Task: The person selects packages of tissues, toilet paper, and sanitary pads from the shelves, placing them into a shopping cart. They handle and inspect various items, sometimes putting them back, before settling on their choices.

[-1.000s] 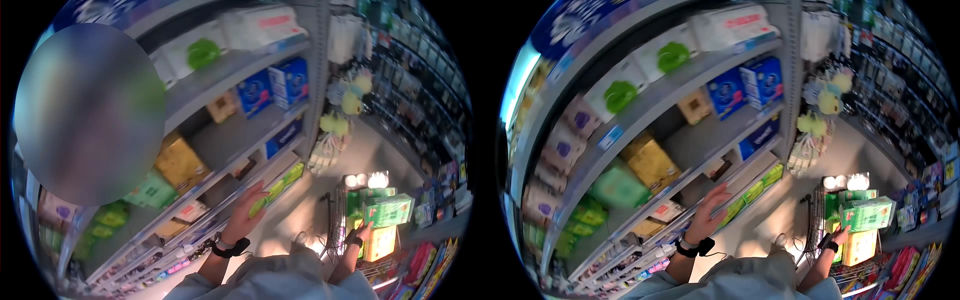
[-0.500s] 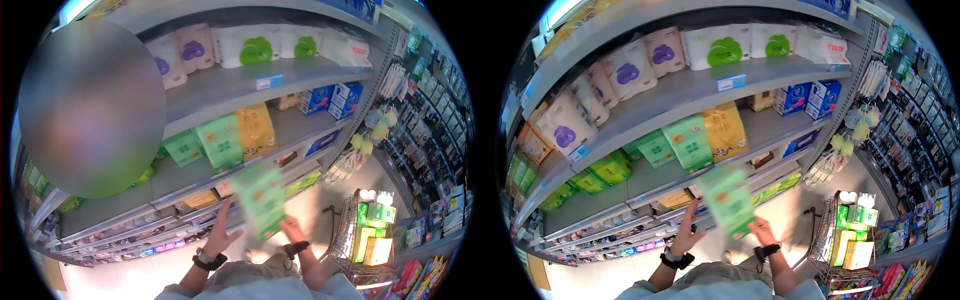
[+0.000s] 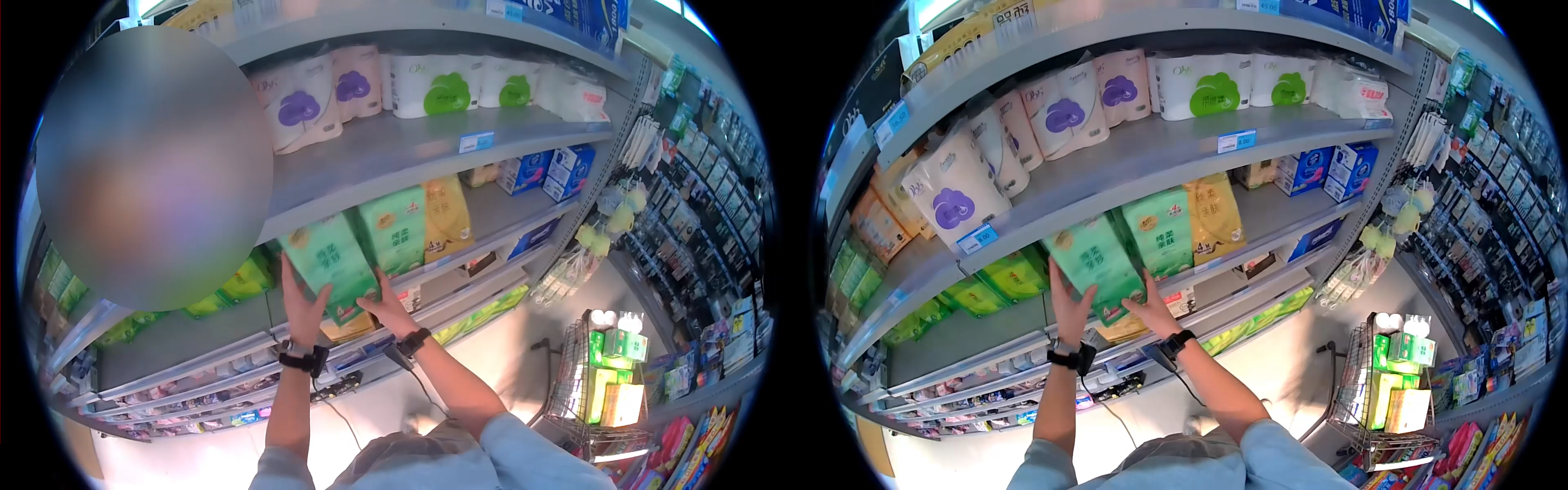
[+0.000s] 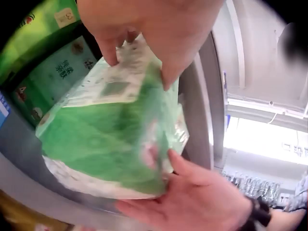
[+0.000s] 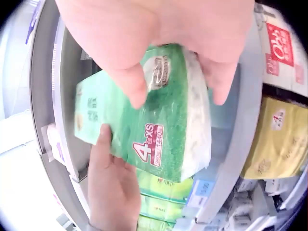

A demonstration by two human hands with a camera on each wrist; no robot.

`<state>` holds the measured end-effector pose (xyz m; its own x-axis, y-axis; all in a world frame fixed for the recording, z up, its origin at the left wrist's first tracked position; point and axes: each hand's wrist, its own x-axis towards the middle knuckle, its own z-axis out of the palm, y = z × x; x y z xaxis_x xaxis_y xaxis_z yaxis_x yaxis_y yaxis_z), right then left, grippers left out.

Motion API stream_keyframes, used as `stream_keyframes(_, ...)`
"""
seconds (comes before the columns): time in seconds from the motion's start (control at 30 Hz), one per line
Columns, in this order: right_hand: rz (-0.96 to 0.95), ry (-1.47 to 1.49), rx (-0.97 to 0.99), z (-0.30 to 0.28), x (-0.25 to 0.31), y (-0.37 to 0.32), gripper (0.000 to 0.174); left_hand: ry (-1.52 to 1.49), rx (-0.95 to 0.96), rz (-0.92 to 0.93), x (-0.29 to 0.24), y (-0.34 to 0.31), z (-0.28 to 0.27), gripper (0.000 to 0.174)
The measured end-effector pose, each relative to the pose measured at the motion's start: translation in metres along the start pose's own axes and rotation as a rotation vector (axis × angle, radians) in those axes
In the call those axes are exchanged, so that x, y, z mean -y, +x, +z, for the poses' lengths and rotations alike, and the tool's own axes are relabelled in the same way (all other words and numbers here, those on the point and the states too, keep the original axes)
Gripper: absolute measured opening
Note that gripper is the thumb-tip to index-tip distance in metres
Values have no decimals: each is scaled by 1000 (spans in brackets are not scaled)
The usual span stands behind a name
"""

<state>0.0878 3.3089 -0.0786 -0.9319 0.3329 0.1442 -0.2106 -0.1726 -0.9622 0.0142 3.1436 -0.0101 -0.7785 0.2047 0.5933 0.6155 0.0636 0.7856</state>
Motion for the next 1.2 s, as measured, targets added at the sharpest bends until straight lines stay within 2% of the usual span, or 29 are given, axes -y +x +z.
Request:
stream_keyframes(0.03, -118, -124, -27, -4, -2, 1, 73, 82, 48, 35, 20, 5, 4, 99)
stream_keyframes(0.07, -124, -131, -25, -9, -14, 1, 73, 166, 93, 71, 32, 9, 7, 98)
stream_keyframes(0.1, -141, -157, -51, -11, -18, -2, 71, -22, 169, -66, 34, 8, 10, 99)
stream_keyframes(0.13, -150, -181, -76, -15, -23, -5, 70, -28, 162, -68, 38, 6, 13, 99)
stream_keyframes(0.17, -1, 50, 12, -22, -29, -10, 68, -189, 165, -171, 42, 2, 17, 99)
stream_keyframes(0.2, 6, 50, 2, -25, -26, -15, 68, -348, 175, -276, 45, -3, 20, 99)
stream_keyframes(0.23, 23, -16, 31, -28, -22, -18, 65, -350, 189, -280, 49, -4, 21, 99)
stream_keyframes(0.27, 34, -84, 55, -32, -17, -18, 63, -310, 139, -239, 54, 1, 20, 99)
stream_keyframes(0.3, -32, -91, 2, -34, -14, -23, 61, -274, 95, -196, 58, 8, 22, 98)
stream_keyframes(0.37, -25, -112, -11, -56, -20, -30, 59, -205, 8, -28, 55, 19, 25, 96)
stream_keyframes(0.4, -8, -127, 10, -72, -23, -36, 58, -166, 49, -2, 49, 27, 24, 96)
stream_keyframes(0.43, -55, -22, 34, -87, -26, -44, 54, -249, 70, -6, 59, 34, 29, 96)
stream_keyframes(0.47, -52, -22, 0, -102, -31, -54, 54, -242, 87, -35, 67, 36, 33, 87)
stream_keyframes(0.53, 185, 89, -165, -138, -44, -78, 50, -93, 238, -147, 112, 39, 34, 74)
stream_keyframes(0.57, 193, 117, -167, -160, -50, -92, 50, -89, 246, -156, 120, 35, 35, 74)
stream_keyframes(0.6, 236, 75, -249, -182, -60, -105, 49, -58, 247, -135, 127, 32, 35, 69)
stream_keyframes(0.63, 230, 75, -229, -205, -57, -123, 46, -23, 247, -116, 130, 29, 34, 64)
stream_keyframes(0.73, 304, 84, -409, -267, -50, -180, 40, 112, 225, -99, 106, 28, 32, 59)
stream_keyframes(0.8, 362, 133, -578, -315, -47, -221, 38, 114, 213, -138, 110, 22, 34, 57)
stream_keyframes(0.87, 379, 171, -838, -366, -44, -263, 33, 116, 195, -172, 107, 16, 39, 54)
stream_keyframes(0.93, 171, 543, -922, -450, -76, -318, 32, 34, 117, -198, 96, 2, 49, 57)
stream_keyframes(0.97, 22, 631, -800, -511, -112, -353, 32, 46, 120, -198, 89, -6, 55, 57)
stream_keyframes(1.0, -113, 727, -662, -572, -147, -387, 32, 163, -10, -128, 81, -15, 60, 59)
stream_keyframes(1.03, -99, 758, -1032, -577, -128, -394, 31, 275, -132, -55, 76, -24, 66, 61)
stream_keyframes(1.07, -69, 733, -1401, -582, -107, -399, 29, 273, -108, -57, 68, -31, 72, 61)
stream_keyframes(1.1, -116, 842, -1372, -602, -104, -417, 32, 263, -104, -82, 59, -38, 76, 64)
stream_keyframes(1.13, -116, 752, -1365, -596, -82, -417, 24, 253, -98, -110, 55, -47, 80, 66)
stream_keyframes(1.2, -161, 693, -1143, -638, -110, -436, 19, 212, -40, -91, 70, -64, 81, 60)
